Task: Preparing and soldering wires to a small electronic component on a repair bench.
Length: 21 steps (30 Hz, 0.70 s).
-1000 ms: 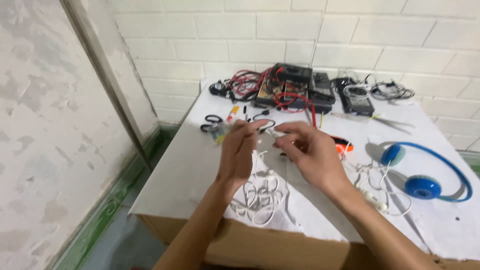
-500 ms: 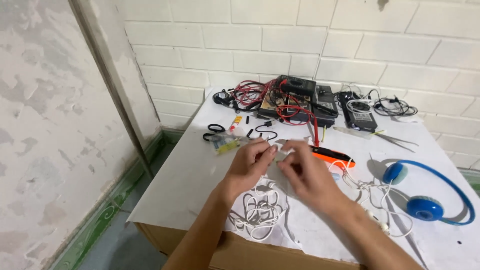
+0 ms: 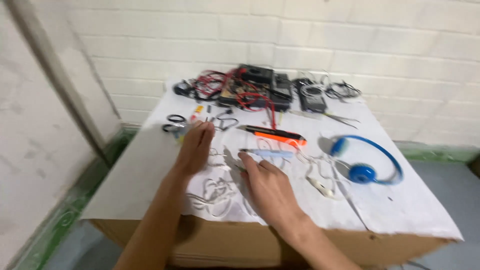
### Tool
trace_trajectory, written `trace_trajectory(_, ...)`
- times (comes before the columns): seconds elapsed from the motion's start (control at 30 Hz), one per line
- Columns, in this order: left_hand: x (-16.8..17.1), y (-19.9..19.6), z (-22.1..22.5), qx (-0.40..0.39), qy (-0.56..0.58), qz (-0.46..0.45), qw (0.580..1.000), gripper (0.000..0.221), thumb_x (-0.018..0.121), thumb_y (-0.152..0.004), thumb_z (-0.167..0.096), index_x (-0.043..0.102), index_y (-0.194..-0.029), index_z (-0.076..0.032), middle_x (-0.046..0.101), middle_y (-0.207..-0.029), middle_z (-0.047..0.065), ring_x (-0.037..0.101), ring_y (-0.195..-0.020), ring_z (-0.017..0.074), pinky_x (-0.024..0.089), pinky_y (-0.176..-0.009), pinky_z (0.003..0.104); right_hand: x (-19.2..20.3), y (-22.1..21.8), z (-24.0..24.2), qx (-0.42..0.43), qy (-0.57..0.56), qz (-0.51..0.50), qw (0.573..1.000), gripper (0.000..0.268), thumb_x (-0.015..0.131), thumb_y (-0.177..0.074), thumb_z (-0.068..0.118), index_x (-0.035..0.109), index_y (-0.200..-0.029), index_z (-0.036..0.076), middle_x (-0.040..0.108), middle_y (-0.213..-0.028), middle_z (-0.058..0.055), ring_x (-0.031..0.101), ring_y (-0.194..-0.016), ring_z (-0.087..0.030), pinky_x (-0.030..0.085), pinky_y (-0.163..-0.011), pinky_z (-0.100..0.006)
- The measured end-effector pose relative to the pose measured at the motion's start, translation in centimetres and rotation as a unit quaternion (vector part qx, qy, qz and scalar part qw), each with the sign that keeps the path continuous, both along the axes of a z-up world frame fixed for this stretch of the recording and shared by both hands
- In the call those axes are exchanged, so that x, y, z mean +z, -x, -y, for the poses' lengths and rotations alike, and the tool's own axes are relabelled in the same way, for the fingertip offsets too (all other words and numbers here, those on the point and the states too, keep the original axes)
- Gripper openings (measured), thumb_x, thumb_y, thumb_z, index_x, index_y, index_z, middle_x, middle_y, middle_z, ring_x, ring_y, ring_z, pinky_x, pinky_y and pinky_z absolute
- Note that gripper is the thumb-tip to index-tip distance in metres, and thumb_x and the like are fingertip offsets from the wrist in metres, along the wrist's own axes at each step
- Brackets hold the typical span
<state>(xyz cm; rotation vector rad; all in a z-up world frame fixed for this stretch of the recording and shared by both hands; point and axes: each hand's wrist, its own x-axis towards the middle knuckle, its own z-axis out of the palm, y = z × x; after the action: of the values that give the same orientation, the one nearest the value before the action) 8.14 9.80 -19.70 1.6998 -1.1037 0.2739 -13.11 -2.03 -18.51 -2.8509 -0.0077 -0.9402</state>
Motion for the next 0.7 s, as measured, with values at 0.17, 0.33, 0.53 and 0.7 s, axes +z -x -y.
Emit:
trace_trajectory(0.17,1.6,2.6,-0.1,0.100,-0.165,0.026,0.981,0.049,0.056,-0.100,-0.044,0.050,-0.064,-0.011,0.055,-0.071,0.005,0.055,-0.073,0.0241,0.040,-0.066,0.043,0.0,1.1,-0.8,-0.033,-0.020,0.040,0.998,0.006,0.066,-0.094,0.013,0.068,-0.094,0.008,0.070,-0.079,-0.010,0.064,-0.071,-0.032,0.052,-0.058,-0.045)
trace_trajectory(0.33,2.9,4.0,-0.1,0.202,-0.308,-0.040,0.929,0.069,0.042,-0.102,-0.065,0.062,-0.060,-0.014,0.062,-0.066,0.003,0.059,-0.065,0.0221,0.042,-0.061,0.040,0.1,1.3,-1.1,-0.021,-0.060,0.033,0.997,0.010,0.066,-0.095,0.011,0.070,-0.096,0.002,0.068,-0.091,-0.014,0.066,-0.074,-0.034,0.056,-0.057,-0.046)
trace_trajectory(0.53,2.3,3.0,-0.3,0.106,-0.119,0.029,0.987,0.040,0.044,-0.107,-0.031,0.077,-0.119,-0.012,0.075,-0.100,0.010,0.068,-0.090,0.0258,0.049,-0.083,0.041,0.0,1.2,-1.0,-0.031,-0.045,0.014,0.998,0.007,0.065,-0.092,0.010,0.065,-0.098,0.006,0.067,-0.087,-0.011,0.065,-0.070,-0.031,0.054,-0.055,-0.043)
trace_trajectory(0.7,1.2,3.3,0.1,0.058,-0.085,-0.114,0.988,0.037,0.034,-0.113,-0.033,0.047,-0.083,-0.014,0.048,-0.062,0.002,0.047,-0.053,0.0189,0.036,-0.051,0.040,0.7,1.7,-0.8,-0.024,-0.221,-0.015,0.975,0.011,0.058,-0.088,0.009,0.048,-0.092,0.008,0.058,-0.073,-0.013,0.049,-0.055,-0.030,0.037,-0.047,-0.043)
